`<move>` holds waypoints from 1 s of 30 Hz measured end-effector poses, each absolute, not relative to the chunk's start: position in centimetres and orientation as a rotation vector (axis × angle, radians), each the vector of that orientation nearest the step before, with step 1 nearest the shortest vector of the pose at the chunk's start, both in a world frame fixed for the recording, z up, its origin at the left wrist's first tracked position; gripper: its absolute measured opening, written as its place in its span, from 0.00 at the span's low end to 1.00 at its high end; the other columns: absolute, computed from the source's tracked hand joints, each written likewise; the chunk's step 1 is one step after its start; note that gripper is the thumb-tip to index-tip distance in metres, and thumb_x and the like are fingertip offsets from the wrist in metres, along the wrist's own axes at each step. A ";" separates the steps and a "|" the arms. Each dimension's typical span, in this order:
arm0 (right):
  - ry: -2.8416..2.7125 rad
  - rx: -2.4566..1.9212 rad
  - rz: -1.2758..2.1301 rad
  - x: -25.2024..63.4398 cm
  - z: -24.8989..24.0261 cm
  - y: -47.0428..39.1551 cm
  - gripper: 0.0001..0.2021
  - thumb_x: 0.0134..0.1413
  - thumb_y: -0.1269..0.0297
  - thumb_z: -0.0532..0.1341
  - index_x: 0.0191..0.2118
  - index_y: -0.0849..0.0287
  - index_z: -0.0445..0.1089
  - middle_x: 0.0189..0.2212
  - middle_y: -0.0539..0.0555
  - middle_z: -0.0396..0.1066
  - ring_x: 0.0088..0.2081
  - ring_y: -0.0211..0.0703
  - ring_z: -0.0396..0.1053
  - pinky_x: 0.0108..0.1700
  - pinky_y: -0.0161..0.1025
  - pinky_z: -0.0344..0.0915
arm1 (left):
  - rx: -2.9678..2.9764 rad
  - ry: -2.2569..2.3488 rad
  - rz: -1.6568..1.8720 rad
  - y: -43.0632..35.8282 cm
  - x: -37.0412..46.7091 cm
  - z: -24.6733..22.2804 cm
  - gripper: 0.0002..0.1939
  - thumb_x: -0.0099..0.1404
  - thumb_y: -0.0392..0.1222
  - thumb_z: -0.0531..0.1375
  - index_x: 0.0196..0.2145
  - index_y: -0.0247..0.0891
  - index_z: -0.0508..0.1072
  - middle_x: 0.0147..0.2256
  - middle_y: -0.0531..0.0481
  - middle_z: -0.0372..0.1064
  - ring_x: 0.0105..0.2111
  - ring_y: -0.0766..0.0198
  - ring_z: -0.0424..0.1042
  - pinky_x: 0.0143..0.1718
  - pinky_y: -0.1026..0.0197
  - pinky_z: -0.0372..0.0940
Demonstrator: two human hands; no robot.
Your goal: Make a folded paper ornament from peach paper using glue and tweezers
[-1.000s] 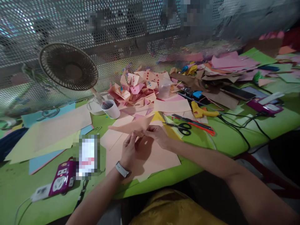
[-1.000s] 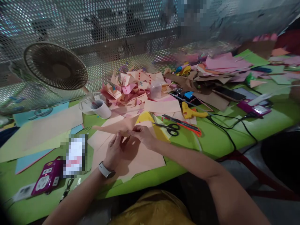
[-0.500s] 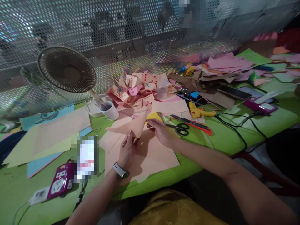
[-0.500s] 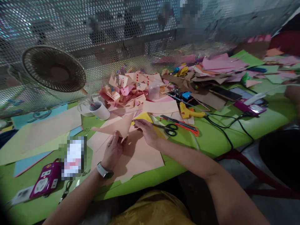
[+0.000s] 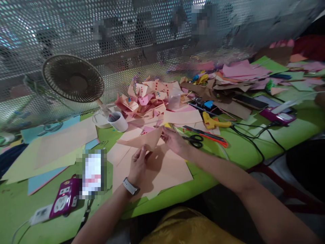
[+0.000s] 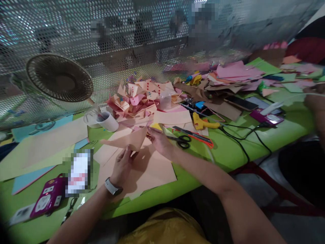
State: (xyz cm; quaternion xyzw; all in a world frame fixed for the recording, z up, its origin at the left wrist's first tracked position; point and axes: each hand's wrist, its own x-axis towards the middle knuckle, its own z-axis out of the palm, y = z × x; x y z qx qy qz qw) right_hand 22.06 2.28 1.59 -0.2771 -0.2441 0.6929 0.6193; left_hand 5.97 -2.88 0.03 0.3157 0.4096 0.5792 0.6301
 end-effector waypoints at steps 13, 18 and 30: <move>-0.987 -0.827 1.868 24.9 3.3 3.4 0.21 0.45 0.43 0.66 0.33 0.60 0.74 0.30 0.55 0.77 0.33 0.43 0.73 0.36 0.38 0.67 | 1.044 0.977 1.197 -2.7 4.0 1.8 0.22 0.50 0.49 0.71 0.41 0.37 0.76 0.38 0.45 0.74 0.40 0.53 0.75 0.31 0.60 0.73; -1.225 -0.850 1.935 25.4 3.9 2.7 0.19 0.44 0.50 0.69 0.35 0.62 0.73 0.28 0.56 0.76 0.31 0.44 0.75 0.31 0.35 0.68 | 1.192 0.885 1.114 -2.2 3.7 2.6 0.28 0.46 0.40 0.73 0.46 0.39 0.73 0.45 0.42 0.73 0.42 0.55 0.74 0.36 0.61 0.71; -1.583 -1.109 1.672 25.4 4.2 3.8 0.16 0.33 0.57 0.73 0.25 0.62 0.71 0.21 0.47 0.70 0.20 0.33 0.66 0.22 0.30 0.57 | 0.891 0.918 1.221 -0.9 2.7 3.1 0.39 0.48 0.44 0.72 0.58 0.44 0.66 0.44 0.44 0.75 0.46 0.54 0.74 0.44 0.60 0.68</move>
